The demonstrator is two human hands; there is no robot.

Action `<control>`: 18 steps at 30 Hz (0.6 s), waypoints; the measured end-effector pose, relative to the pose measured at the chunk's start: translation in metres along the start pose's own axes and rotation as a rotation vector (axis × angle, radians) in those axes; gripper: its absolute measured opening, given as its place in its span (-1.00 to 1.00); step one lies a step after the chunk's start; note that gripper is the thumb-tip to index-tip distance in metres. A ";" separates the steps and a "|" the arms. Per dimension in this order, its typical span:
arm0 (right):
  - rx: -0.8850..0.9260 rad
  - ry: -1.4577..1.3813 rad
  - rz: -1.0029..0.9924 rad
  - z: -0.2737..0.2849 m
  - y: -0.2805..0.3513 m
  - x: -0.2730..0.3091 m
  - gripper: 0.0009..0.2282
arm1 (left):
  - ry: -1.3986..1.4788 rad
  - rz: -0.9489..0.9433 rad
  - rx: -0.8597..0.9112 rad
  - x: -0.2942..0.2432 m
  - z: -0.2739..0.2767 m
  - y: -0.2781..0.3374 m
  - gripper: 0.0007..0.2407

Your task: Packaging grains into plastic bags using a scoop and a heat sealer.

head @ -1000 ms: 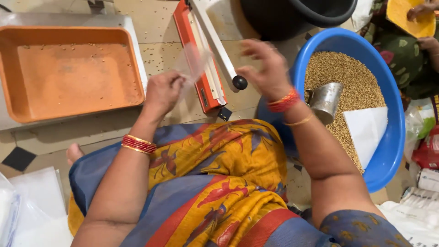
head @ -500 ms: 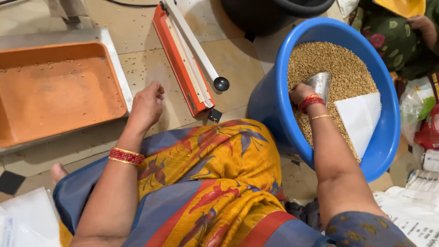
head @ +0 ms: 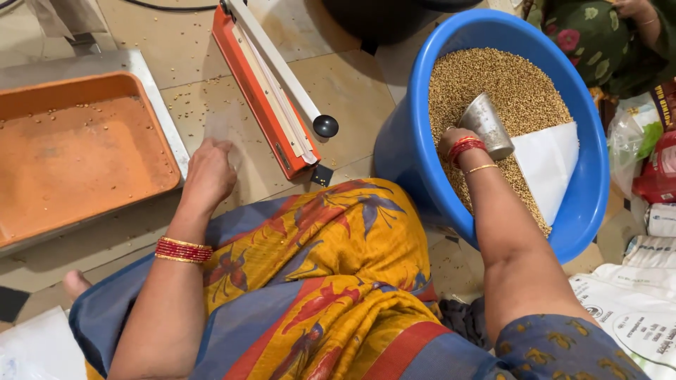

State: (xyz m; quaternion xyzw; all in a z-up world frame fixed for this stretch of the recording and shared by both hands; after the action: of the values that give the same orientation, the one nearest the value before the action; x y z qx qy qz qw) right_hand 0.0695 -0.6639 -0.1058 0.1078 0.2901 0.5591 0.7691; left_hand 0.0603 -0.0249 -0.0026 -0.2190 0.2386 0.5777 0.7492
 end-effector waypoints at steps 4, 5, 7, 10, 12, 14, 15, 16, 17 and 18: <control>0.183 0.282 0.017 0.018 0.038 0.007 -0.64 | -0.038 0.039 0.030 0.006 -0.005 0.001 -0.66; 0.033 0.067 -0.153 0.065 0.072 0.009 -0.57 | -0.007 0.032 0.015 0.001 0.000 0.001 -0.64; -0.114 -0.150 -0.323 0.120 0.122 0.005 -0.48 | 0.024 0.024 0.005 -0.005 0.003 0.002 -0.61; -0.128 -0.229 -0.191 0.148 0.149 0.019 -0.60 | 0.066 -0.001 -0.022 -0.007 0.006 0.002 -0.54; -0.266 -0.199 -0.128 0.187 0.183 0.030 -0.52 | 0.048 0.034 0.000 -0.002 0.004 0.001 -0.53; -0.432 -0.137 -0.180 0.168 0.134 -0.031 -0.56 | 0.031 0.035 0.007 0.008 -0.005 0.001 -0.54; -0.600 -0.072 -0.235 0.164 0.116 -0.062 -0.58 | 0.018 0.035 0.009 0.014 -0.008 0.001 -0.56; -0.599 -0.075 -0.237 0.147 0.103 -0.077 -0.58 | 0.015 0.033 0.011 0.014 -0.009 0.000 -0.56; -0.753 0.097 -0.248 0.143 0.098 -0.087 -0.74 | 0.021 0.017 -0.007 0.013 -0.007 0.000 -0.57; -0.904 0.274 -0.259 0.136 0.095 -0.095 -0.89 | 0.029 0.000 -0.024 0.011 -0.006 -0.001 -0.58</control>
State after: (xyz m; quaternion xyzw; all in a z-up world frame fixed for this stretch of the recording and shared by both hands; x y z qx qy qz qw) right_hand 0.0512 -0.6968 0.0821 -0.3485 0.1281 0.5378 0.7569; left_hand 0.0631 -0.0202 -0.0143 -0.2365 0.2423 0.5773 0.7430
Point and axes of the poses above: each hand's wrist, its own y-axis away from the middle knuckle, its own z-axis out of the back of the hand, x = y × z, the point moved 9 cm from there along -y, towards the middle knuckle, and after that the axes turned 5 degrees about -y, right-handed, at the moved point
